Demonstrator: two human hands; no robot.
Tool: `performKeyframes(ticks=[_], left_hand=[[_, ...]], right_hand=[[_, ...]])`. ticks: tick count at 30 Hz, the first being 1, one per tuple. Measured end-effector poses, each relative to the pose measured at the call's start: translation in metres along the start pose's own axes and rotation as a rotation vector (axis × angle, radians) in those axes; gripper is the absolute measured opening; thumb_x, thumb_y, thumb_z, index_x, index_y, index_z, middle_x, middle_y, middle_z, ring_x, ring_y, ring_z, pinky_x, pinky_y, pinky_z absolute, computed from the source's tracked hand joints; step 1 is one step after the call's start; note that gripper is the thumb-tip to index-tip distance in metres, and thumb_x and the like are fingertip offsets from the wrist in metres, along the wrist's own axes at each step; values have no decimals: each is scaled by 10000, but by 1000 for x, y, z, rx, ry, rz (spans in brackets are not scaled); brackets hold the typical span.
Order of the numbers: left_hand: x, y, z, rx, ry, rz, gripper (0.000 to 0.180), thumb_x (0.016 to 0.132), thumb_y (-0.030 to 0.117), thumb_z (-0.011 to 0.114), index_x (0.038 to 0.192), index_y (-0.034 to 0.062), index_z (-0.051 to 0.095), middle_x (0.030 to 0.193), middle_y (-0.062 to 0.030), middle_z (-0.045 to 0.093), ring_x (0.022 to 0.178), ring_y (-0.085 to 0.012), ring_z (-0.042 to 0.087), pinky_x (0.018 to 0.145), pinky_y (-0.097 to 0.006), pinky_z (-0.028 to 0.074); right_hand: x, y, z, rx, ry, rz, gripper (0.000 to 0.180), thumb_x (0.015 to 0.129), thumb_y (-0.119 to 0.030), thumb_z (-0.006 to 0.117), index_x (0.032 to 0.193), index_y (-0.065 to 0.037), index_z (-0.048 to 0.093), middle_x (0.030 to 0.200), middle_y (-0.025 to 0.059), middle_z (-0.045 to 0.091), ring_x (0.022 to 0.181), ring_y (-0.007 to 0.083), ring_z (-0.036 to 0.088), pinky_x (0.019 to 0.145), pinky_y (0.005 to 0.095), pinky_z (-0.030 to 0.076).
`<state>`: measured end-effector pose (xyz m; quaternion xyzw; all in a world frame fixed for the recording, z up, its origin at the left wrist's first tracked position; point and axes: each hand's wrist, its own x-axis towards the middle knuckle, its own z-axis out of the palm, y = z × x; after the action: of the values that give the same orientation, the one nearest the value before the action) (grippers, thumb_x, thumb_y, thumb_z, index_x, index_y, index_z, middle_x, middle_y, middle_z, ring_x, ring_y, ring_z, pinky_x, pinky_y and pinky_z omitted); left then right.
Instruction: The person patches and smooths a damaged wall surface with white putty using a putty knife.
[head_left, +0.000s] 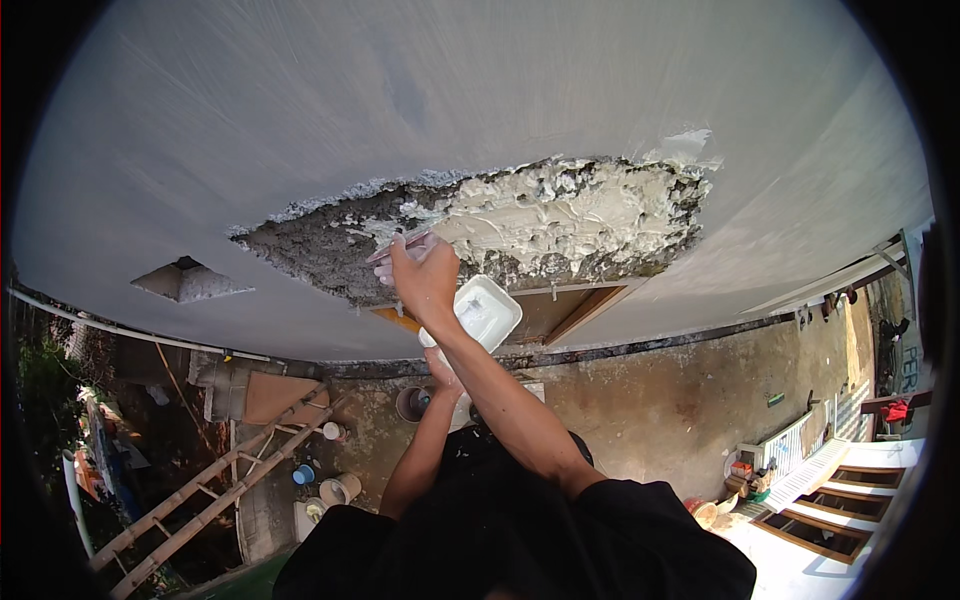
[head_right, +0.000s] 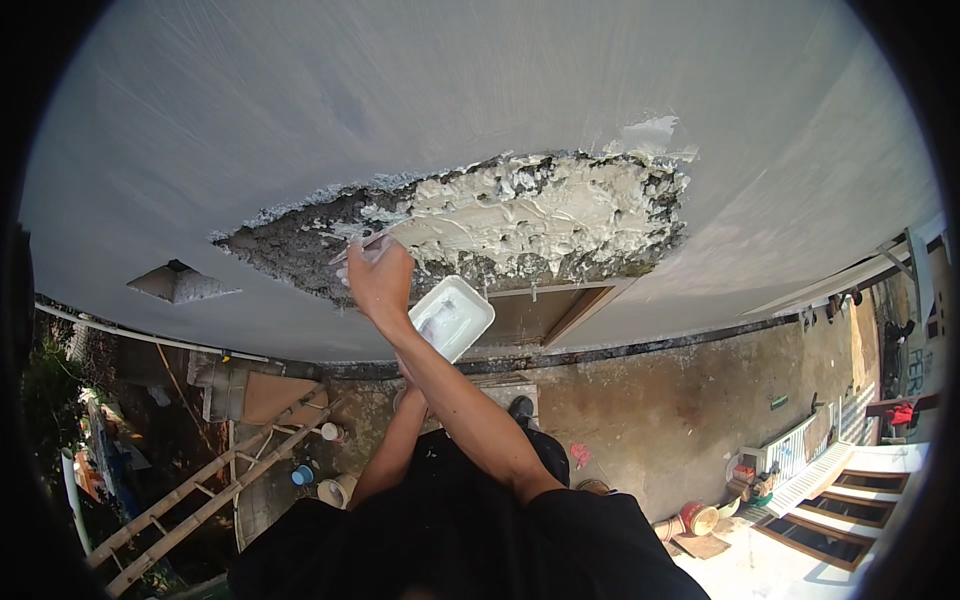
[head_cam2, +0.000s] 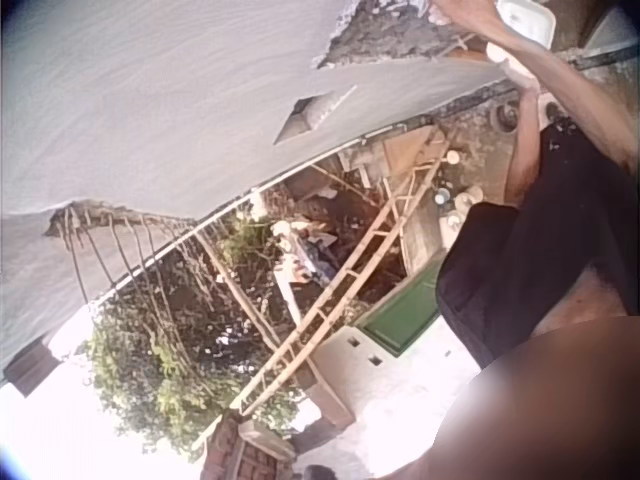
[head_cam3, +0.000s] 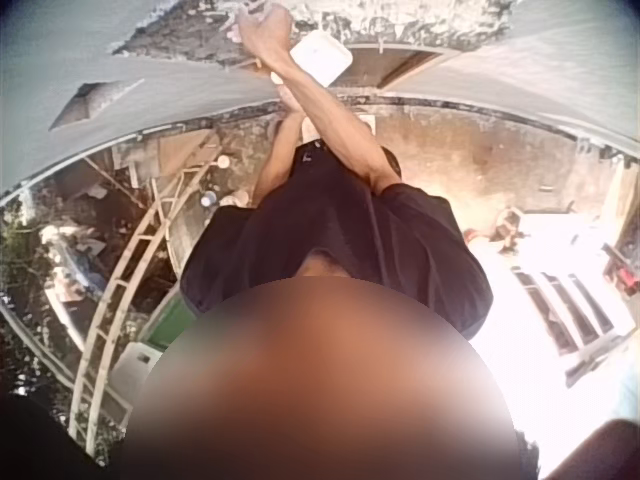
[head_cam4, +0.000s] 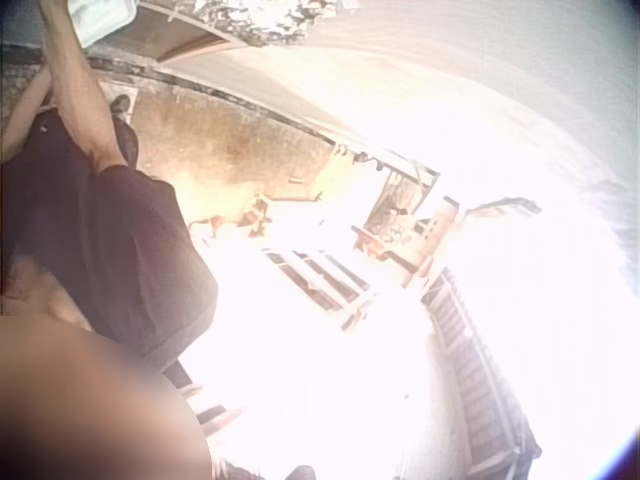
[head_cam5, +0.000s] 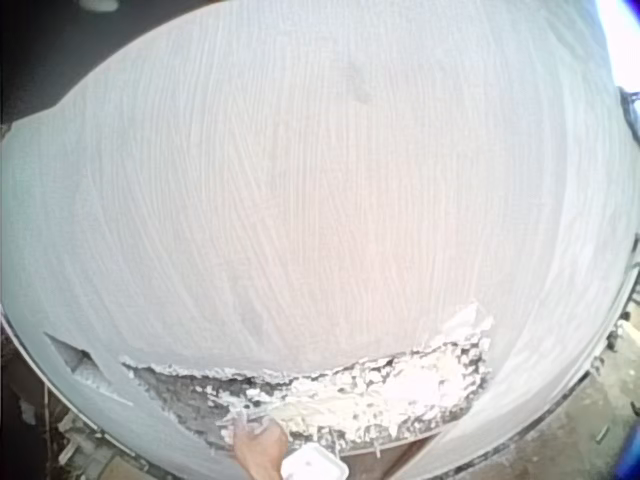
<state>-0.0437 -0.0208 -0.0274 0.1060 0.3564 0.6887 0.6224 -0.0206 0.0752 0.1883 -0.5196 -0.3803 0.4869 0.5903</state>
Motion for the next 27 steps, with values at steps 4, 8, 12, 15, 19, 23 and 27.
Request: performKeyframes(ticks=[4,8,12,15,19,23,27], left_hand=[[2,3,4,29,31,37,586,822,354,400,1347,96,374,1325,-103,461,1236,-296,437,1047,-432,334],[14,-5,-14,-35,3,-25,574,840,360,378,1343,83,377,1317,-111,470,1228,-300,446,1041,-439,351],[9,4,-4,-19,-22,-3,554,848,335,385,1331,62,394,1314,-127,474,1221,-307,453,1049,-458,345],[8,5,3,7,-29,-21,566,840,346,386,1330,64,401,1321,-127,473,1224,-305,451,1041,-464,354],[12,-1,-10,58,-46,-3,581,840,375,372,1340,79,398,1336,-122,464,1232,-303,446,1041,-467,355],[8,-1,-1,46,-47,-40,586,829,369,374,1339,82,399,1334,-118,467,1236,-302,442,1042,-469,351],[6,3,-6,26,-37,3,579,826,342,385,1331,59,397,1324,-124,472,1230,-309,445,1044,-468,348]], right_hand=[[-23,23,-36,-35,-41,-103,132,880,-65,544,852,53,596,751,107,661,610,133,627,538,276,496],[-33,55,-91,80,45,-120,103,856,-48,551,854,39,607,698,98,656,564,104,597,480,266,462],[-25,60,-142,209,190,82,103,859,-52,552,852,40,599,701,98,656,567,131,603,513,294,461],[-5,59,-160,-59,280,25,129,856,-78,561,817,40,596,691,117,654,572,160,610,537,317,460],[14,36,-137,-351,309,-181,189,852,-112,565,742,38,596,658,146,641,578,195,619,548,341,462],[29,17,-116,-322,357,-227,207,844,-126,567,728,45,571,621,122,600,556,164,539,533,342,421],[21,-21,-90,-316,306,-281,235,835,-140,575,717,64,569,621,188,598,549,222,573,539,366,431]])
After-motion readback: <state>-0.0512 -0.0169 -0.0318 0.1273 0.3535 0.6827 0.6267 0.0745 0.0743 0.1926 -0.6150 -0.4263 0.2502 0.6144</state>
